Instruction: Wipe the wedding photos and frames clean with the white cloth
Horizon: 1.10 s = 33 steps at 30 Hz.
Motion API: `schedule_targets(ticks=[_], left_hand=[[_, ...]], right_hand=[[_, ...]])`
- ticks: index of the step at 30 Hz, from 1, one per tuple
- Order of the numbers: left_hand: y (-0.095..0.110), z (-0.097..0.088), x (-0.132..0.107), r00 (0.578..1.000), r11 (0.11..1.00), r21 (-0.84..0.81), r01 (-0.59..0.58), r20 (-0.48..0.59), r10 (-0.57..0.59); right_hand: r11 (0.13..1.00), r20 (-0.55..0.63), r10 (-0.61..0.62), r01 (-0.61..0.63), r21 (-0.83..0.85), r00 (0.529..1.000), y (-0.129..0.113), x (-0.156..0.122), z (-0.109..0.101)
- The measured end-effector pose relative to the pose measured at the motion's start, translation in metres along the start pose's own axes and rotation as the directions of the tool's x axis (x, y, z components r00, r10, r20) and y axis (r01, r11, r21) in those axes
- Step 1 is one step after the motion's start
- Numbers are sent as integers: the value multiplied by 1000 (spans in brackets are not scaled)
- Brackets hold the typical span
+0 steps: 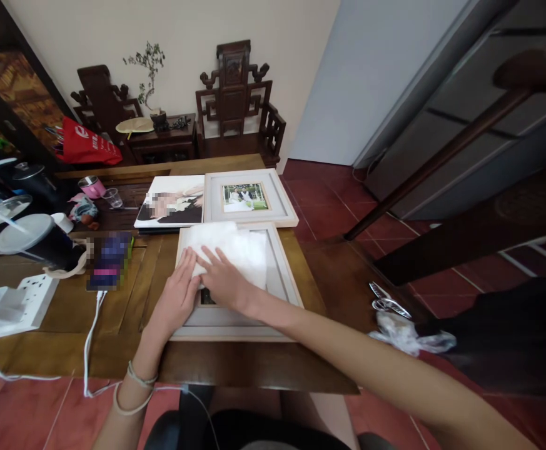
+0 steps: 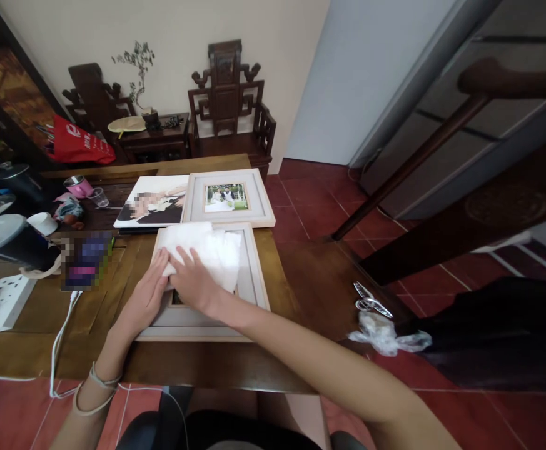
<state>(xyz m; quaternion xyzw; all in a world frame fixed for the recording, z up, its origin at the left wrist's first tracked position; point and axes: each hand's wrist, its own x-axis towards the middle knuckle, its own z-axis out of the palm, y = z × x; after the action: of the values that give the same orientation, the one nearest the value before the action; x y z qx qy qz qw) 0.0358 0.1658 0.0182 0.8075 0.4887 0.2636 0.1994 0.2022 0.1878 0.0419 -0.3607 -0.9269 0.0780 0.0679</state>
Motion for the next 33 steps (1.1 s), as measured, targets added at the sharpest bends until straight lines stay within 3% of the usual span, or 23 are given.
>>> schedule_targets(ticks=[8, 11, 14, 17, 23, 33], left_hand=[[-3, 5, 2, 999, 998, 63, 12, -44, -10], [-6, 7, 4, 998, 994, 98, -49, -23, 52], [-8, 7, 5, 998, 990, 129, -56, -6, 58], [-9, 6, 4, 999, 991, 131, -21, 40, 16], [-11, 7, 1, 997, 997, 33, -63, -45, 64], [-14, 10, 0, 997, 999, 11, -36, -62, 36]], right_hand=[[990, -124, 141, -138, 31, 982, 37, 21, -23], [983, -186, 184, -179, 41, 965, 43, 20, -37], [999, -93, -34, 34, -10, 995, 38, 24, -39], [979, 37, -195, 196, -51, 980, 29, 34, -32], [995, 41, -27, 30, -94, 999, 35, 40, -22], [949, 114, 259, -231, -214, 959, 92, -39, -53]])
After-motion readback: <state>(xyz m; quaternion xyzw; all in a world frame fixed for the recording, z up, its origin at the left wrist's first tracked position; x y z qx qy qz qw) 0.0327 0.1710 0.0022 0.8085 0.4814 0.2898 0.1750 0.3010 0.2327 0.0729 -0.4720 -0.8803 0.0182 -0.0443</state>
